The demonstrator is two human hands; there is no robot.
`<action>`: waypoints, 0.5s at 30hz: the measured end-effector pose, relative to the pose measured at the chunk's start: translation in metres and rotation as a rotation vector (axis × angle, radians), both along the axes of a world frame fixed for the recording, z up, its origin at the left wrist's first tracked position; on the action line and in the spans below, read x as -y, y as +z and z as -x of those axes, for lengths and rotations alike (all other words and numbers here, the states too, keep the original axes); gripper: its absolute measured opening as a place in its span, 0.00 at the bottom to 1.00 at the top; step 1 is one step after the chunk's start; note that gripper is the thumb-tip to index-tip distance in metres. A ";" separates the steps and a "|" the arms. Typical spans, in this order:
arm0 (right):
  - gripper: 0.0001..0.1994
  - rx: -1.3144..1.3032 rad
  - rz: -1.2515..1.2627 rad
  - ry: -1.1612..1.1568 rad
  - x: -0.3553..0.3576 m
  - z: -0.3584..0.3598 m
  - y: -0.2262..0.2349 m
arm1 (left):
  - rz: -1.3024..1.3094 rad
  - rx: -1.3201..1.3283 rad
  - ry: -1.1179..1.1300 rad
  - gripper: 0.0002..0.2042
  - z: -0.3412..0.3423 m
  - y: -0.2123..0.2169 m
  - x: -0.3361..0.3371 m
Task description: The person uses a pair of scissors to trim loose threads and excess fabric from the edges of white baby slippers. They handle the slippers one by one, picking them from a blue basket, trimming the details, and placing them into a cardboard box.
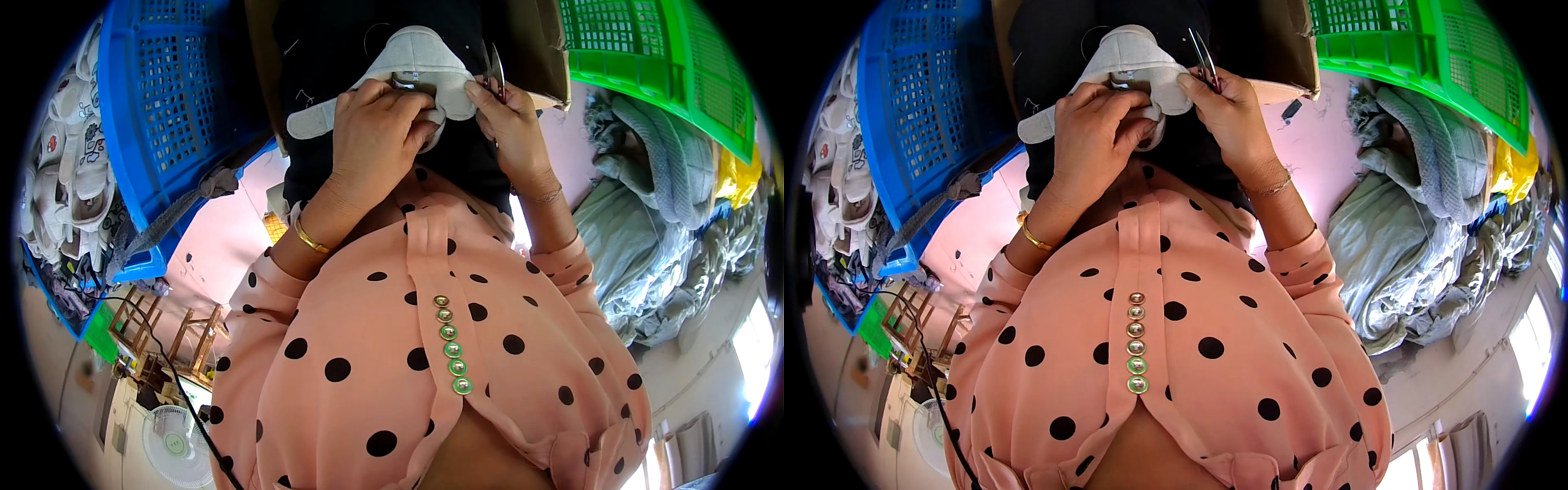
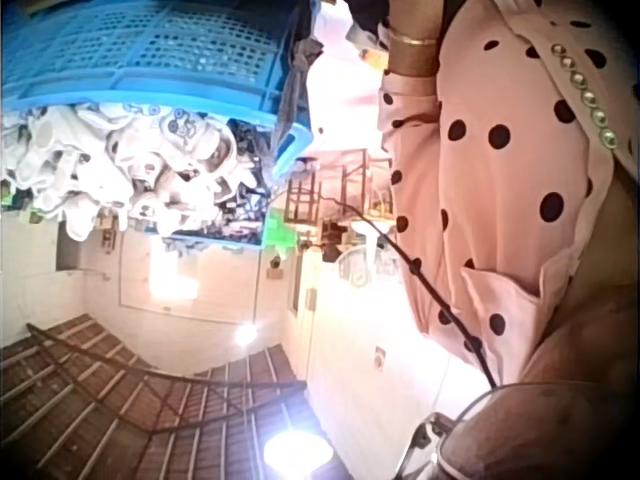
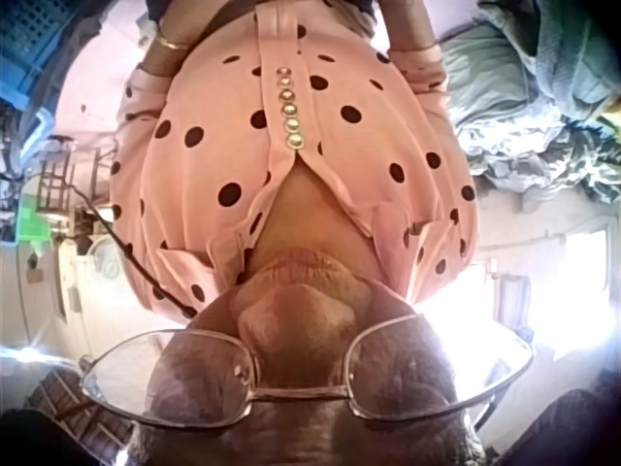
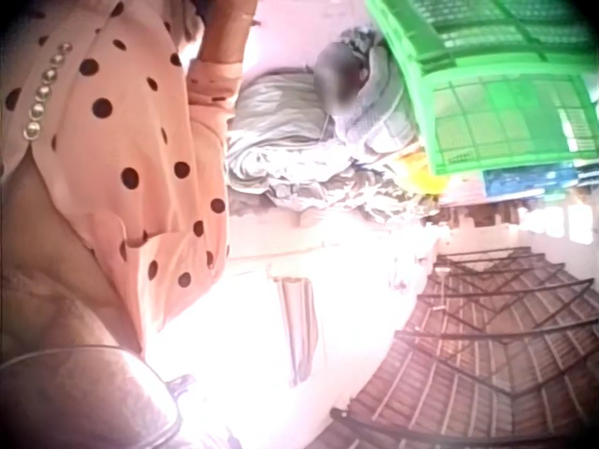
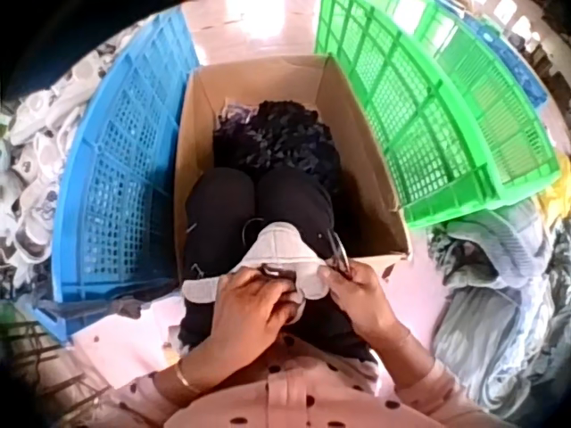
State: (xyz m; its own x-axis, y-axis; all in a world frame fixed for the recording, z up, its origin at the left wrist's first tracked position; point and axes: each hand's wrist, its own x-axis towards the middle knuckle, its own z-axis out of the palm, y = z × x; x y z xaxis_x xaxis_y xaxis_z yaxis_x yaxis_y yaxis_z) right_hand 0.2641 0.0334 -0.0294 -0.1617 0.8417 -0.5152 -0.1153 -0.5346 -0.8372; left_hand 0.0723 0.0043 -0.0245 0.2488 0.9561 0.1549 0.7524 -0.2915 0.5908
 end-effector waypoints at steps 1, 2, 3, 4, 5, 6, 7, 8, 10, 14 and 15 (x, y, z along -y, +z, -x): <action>0.05 -0.040 0.033 -0.003 -0.003 -0.001 -0.001 | -0.004 0.026 -0.007 0.09 0.000 -0.002 -0.001; 0.05 -0.080 0.065 -0.007 -0.007 -0.002 0.001 | -0.008 0.052 -0.013 0.09 0.000 -0.003 -0.001; 0.04 -0.117 0.093 -0.010 -0.010 -0.003 0.002 | -0.016 0.079 -0.020 0.09 -0.001 -0.004 -0.002; 0.04 -0.143 0.123 -0.001 -0.012 -0.003 0.000 | -0.014 0.091 -0.021 0.08 -0.001 -0.003 -0.001; 0.04 -0.169 0.154 0.009 -0.013 -0.004 -0.001 | -0.012 0.103 -0.022 0.08 -0.002 -0.002 0.000; 0.04 -0.195 0.185 0.019 -0.015 -0.004 -0.002 | -0.009 0.115 -0.022 0.08 -0.002 0.000 0.000; 0.04 -0.237 0.225 0.043 -0.015 -0.005 -0.001 | 0.044 0.161 -0.029 0.08 -0.001 0.004 0.002; 0.05 -0.279 0.266 0.067 -0.013 -0.004 0.001 | 0.098 0.207 -0.035 0.08 0.002 0.012 0.005; 0.06 -0.332 0.376 0.076 -0.001 0.001 0.005 | 0.176 0.274 -0.031 0.08 0.006 0.022 0.020; 0.09 -0.354 0.504 0.088 0.037 0.009 0.000 | 0.209 0.349 -0.004 0.10 0.013 0.017 0.051; 0.09 -0.113 0.205 0.141 0.046 0.019 -0.007 | 0.231 0.355 -0.002 0.11 0.015 0.010 0.054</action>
State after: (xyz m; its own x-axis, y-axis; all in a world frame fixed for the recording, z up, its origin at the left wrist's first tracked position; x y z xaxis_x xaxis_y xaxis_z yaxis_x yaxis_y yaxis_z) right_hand 0.2454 -0.0124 -0.0367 -0.3359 0.6870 -0.6444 -0.1142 -0.7088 -0.6961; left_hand 0.0576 -0.0498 -0.0142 0.2201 0.9754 0.0127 0.4901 -0.1218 0.8631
